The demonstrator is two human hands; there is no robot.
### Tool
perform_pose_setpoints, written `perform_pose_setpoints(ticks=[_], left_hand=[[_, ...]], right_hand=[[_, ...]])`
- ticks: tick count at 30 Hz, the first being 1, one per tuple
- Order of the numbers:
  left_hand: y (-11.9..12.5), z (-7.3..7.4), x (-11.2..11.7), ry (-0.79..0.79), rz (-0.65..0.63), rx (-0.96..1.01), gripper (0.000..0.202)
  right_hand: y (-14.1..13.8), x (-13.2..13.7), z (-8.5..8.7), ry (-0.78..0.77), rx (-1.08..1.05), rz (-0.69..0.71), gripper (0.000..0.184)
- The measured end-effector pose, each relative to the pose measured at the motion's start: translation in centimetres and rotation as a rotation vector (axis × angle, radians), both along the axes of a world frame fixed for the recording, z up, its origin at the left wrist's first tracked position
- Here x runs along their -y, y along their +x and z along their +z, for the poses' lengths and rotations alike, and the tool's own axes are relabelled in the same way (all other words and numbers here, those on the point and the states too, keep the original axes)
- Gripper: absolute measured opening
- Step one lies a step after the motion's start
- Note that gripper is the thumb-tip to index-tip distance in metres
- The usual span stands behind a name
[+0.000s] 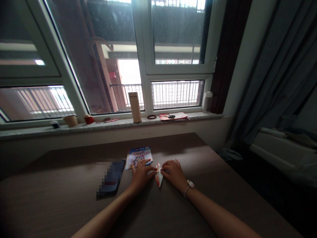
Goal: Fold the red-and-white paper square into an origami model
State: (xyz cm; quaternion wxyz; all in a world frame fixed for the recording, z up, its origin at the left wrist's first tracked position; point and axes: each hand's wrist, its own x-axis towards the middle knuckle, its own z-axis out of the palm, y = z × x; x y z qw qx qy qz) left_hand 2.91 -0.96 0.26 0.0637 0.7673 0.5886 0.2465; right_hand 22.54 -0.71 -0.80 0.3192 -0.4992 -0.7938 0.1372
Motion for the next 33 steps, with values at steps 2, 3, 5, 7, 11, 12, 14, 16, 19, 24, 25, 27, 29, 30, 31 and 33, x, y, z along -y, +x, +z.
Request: perform_pose_setpoints(ticks=[2, 3, 5, 7, 11, 12, 14, 16, 19, 24, 25, 27, 29, 30, 31, 33], left_hand=[[0.0, 0.0, 0.0, 0.003, 0.000, -0.002, 0.013], [0.0, 0.0, 0.1, 0.006, 0.001, -0.003, 0.014], [0.0, 0.0, 0.1, 0.012, 0.004, -0.008, 0.014], [0.0, 0.1, 0.1, 0.011, 0.008, -0.015, 0.013], [0.0, 0.1, 0.1, 0.004, 0.015, -0.014, 0.013], [0.0, 0.0, 0.1, 0.007, 0.012, -0.010, 0.013], [0.0, 0.0, 0.0, 0.015, 0.007, -0.002, 0.013], [0.0, 0.0, 0.0, 0.014, 0.007, 0.003, 0.013], [0.1, 0.1, 0.1, 0.011, 0.010, 0.002, 0.013], [0.1, 0.2, 0.1, 0.000, 0.018, -0.012, 0.012], [0.1, 0.2, 0.0, -0.006, 0.018, -0.014, 0.012], [0.1, 0.1, -0.2, -0.013, 0.016, -0.020, 0.012], [0.2, 0.1, -0.5, -0.013, 0.023, -0.023, 0.014], [0.2, 0.0, -0.6, -0.012, 0.033, -0.022, 0.015], [0.3, 0.0, -0.7, -0.012, 0.040, -0.019, 0.015], [0.5, 0.0, -0.9, -0.002, 0.049, -0.013, 0.015]], right_hand=[[0.0, 0.0, 0.0, -0.001, -0.002, 0.002, 0.017], [0.0, 0.0, 0.0, 0.000, 0.000, 0.003, 0.017], [0.0, 0.0, 0.0, -0.004, 0.007, 0.002, 0.018], [0.0, 0.0, 0.0, -0.009, 0.017, 0.002, 0.019], [0.0, 0.1, 0.1, -0.009, 0.024, -0.001, 0.020], [0.0, 0.1, 0.1, -0.009, 0.025, -0.002, 0.020], [0.0, 0.1, 0.2, -0.010, 0.027, -0.001, 0.020], [0.0, 0.1, 0.2, -0.015, 0.028, 0.002, 0.020], [0.0, 0.1, 0.2, -0.022, 0.027, -0.002, 0.020], [0.0, 0.1, 0.3, -0.025, 0.040, -0.005, 0.020], [0.0, 0.1, 0.3, -0.025, 0.041, -0.009, 0.020], [-0.1, 0.1, 0.3, -0.026, 0.036, -0.020, 0.020], [-0.1, 0.0, 0.3, -0.034, 0.028, -0.030, 0.021], [-0.2, -0.1, 0.3, -0.040, 0.025, -0.035, 0.021], [-0.2, -0.1, 0.3, -0.045, 0.023, -0.041, 0.021], [-0.4, -0.2, 0.2, -0.052, 0.019, -0.057, 0.020]])
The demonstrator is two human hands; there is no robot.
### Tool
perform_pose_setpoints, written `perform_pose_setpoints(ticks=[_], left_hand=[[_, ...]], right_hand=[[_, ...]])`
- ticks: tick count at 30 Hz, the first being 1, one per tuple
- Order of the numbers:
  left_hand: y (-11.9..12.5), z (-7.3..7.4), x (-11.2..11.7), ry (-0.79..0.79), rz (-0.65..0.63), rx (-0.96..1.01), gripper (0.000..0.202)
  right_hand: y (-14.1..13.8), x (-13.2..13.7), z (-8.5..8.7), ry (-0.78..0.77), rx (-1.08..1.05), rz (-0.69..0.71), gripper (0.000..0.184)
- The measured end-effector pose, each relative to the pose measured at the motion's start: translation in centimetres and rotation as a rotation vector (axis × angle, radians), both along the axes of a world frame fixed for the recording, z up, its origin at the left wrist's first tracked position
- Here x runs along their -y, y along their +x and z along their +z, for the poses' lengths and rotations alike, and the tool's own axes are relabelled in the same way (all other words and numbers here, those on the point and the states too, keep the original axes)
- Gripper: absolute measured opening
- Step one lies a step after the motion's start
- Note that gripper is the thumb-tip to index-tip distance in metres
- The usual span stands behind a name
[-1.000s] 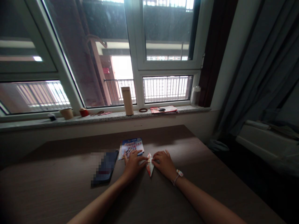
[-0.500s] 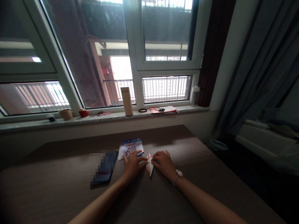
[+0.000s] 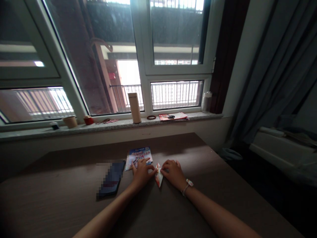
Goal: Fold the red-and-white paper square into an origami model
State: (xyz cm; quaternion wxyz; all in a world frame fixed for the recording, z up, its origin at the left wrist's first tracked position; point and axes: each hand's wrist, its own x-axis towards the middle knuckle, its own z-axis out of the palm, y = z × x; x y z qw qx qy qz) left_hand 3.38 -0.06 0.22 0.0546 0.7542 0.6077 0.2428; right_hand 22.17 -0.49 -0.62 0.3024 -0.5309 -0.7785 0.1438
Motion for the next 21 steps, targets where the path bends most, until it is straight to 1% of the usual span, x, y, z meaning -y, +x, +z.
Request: perform_pose_setpoints(ticks=[10, 16, 21], left_hand=[[0.45, 0.17, 0.55, -0.002, 0.016, -0.024, 0.013], [0.11, 0.39, 0.42, -0.098, 0.003, -0.043, 0.019], [0.18, 0.15, 0.26, -0.064, -0.010, -0.060, 0.020]], right_hand=[[-0.44, -0.07, -0.16, -0.044, -0.049, -0.061, 0.011], [-0.41, -0.24, -0.23, -0.055, -0.035, -0.058, 0.014], [-0.51, -0.27, -0.06, -0.068, -0.045, -0.068, 0.014]])
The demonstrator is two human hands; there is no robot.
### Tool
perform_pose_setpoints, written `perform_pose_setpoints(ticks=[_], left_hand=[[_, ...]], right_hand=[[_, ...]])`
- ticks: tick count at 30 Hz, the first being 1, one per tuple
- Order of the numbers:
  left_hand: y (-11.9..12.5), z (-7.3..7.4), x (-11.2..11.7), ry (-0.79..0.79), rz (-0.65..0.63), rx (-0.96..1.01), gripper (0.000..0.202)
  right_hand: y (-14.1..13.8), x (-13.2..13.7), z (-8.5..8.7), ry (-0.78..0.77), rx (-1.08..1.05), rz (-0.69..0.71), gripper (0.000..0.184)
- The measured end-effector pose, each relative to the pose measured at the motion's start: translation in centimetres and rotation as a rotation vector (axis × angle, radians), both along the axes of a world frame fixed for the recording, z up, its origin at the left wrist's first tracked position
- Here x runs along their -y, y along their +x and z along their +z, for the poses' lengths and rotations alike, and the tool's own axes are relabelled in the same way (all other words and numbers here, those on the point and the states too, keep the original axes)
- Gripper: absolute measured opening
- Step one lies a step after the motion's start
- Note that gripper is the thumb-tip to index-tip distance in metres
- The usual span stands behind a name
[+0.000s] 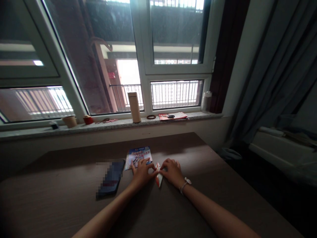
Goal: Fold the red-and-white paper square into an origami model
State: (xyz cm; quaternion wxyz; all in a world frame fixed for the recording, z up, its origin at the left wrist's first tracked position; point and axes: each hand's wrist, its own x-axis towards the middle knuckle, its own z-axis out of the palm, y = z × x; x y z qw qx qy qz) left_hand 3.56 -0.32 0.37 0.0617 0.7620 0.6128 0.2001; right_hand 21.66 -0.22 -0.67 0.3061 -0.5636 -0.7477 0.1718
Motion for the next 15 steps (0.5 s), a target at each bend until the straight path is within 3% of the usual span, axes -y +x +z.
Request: perform_pose_setpoints(ticks=[9, 15], left_hand=[[-0.11, 0.03, 0.36, -0.005, 0.001, -0.017, 0.016], [-0.57, 0.31, 0.60, -0.090, 0.015, -0.014, 0.018]], right_hand=[[-0.02, -0.11, -0.12, -0.018, -0.024, 0.006, 0.011], [0.11, -0.17, -0.24, -0.010, -0.034, 0.007, 0.010]])
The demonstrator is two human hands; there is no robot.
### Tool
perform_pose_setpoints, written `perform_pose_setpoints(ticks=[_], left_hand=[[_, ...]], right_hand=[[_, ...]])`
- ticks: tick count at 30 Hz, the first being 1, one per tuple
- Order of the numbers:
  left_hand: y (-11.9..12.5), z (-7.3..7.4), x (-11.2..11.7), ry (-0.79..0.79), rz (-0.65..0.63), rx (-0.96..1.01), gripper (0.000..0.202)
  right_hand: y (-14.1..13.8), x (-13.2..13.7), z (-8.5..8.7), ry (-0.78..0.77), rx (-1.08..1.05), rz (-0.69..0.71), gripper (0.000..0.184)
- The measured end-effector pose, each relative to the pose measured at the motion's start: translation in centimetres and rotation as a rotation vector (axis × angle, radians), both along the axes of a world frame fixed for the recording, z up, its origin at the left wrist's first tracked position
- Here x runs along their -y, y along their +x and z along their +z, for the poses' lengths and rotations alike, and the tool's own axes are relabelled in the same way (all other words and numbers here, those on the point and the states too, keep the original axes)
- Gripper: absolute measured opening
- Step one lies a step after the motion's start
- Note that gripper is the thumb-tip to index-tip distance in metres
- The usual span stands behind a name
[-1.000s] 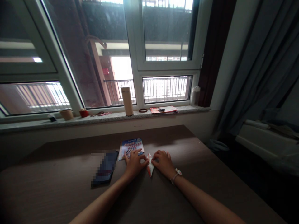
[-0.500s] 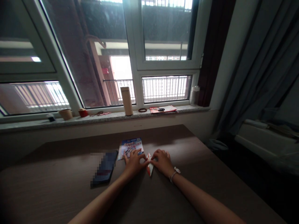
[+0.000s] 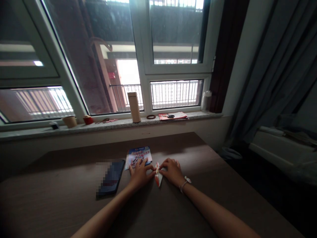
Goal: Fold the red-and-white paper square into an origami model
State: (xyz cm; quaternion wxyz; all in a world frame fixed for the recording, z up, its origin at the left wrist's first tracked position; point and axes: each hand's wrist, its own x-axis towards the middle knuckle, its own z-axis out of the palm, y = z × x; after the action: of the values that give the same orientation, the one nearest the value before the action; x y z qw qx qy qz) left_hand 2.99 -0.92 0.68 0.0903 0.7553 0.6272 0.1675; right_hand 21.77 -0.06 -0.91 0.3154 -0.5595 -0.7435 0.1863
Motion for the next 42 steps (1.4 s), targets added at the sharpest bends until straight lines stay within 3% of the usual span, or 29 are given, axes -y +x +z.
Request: perform_pose_setpoints(ticks=[19, 31, 42], left_hand=[[-0.5, 1.2, -0.2, -0.148, -0.017, -0.043, 0.024], [-0.6, 1.1, -0.2, -0.125, -0.027, -0.053, 0.024], [-0.4, 0.7, 0.0, -0.039, -0.046, -0.071, 0.024]], right_hand=[[0.2, -0.4, 0.3, -0.079, 0.004, 0.017, 0.013], [1.0, -1.1, 0.2, -0.129, 0.024, 0.088, 0.020], [1.4, 0.2, -0.1, -0.018, 0.016, 0.130, 0.017]])
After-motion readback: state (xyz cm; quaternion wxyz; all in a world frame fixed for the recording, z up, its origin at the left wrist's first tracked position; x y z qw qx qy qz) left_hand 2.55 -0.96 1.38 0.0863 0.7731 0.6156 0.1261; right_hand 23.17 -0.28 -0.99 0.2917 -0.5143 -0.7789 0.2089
